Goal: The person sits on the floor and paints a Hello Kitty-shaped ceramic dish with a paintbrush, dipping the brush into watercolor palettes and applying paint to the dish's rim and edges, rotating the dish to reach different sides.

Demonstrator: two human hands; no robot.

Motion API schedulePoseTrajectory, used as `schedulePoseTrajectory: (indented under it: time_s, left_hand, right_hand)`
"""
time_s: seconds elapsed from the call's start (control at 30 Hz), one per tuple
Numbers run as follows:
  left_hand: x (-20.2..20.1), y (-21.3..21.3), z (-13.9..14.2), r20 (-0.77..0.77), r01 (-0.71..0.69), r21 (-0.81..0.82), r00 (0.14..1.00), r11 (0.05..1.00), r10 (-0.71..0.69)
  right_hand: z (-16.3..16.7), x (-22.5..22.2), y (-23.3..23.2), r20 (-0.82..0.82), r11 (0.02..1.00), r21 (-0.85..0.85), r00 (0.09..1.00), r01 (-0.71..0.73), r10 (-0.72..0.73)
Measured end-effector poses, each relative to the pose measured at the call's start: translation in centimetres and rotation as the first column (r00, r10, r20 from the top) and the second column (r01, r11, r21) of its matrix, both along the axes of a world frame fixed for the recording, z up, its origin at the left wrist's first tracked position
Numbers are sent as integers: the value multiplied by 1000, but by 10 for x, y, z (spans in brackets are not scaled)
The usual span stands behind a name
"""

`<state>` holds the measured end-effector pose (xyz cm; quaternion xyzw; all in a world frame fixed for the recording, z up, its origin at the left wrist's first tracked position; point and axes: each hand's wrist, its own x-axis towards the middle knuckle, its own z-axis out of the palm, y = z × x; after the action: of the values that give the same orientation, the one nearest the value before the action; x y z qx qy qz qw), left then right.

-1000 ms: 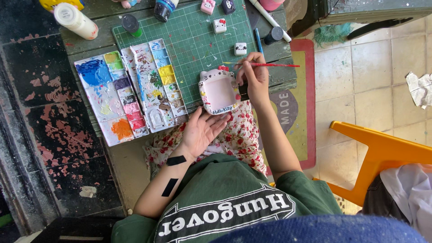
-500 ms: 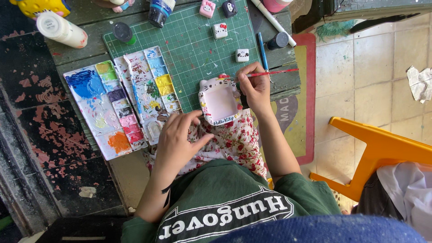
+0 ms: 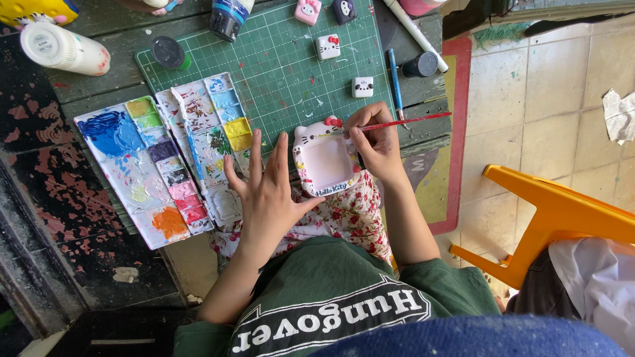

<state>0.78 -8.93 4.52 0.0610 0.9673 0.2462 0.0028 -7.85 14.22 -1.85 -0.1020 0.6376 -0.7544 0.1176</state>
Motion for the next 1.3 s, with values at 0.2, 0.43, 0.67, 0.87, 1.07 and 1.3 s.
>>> schedulePoseTrajectory:
  time_s: [0.2, 0.43, 0.67, 0.87, 1.07, 1.3]
  left_hand:
    - [2, 0, -4, -14, -1, -13, 1000, 1000, 1]
    - [2, -1, -4, 6, 0, -20, 1000, 1000, 1]
    - [3, -1, -6, 28, 9, -27, 1000, 1000, -8]
    - [5, 0, -8, 26, 16, -46, 1000, 999, -15]
    - [5, 0, -8, 24, 10, -34, 1000, 999, -9]
    - [5, 0, -9, 3, 10, -40, 1000, 999, -10]
  right_hand:
    - [1, 2, 0, 1, 999, 41, 1000, -1, 0]
    - [1, 2, 1, 2, 999, 42, 1000, 8, -8]
    - [2, 2, 4, 6, 999, 37, 1000, -9, 9]
    - [0, 2, 5, 61, 996, -66, 997, 55, -51]
    - [3, 4, 3, 12, 1000, 22, 1000, 16, -16]
    - [3, 2, 5, 20, 1000, 13, 999, 25, -25]
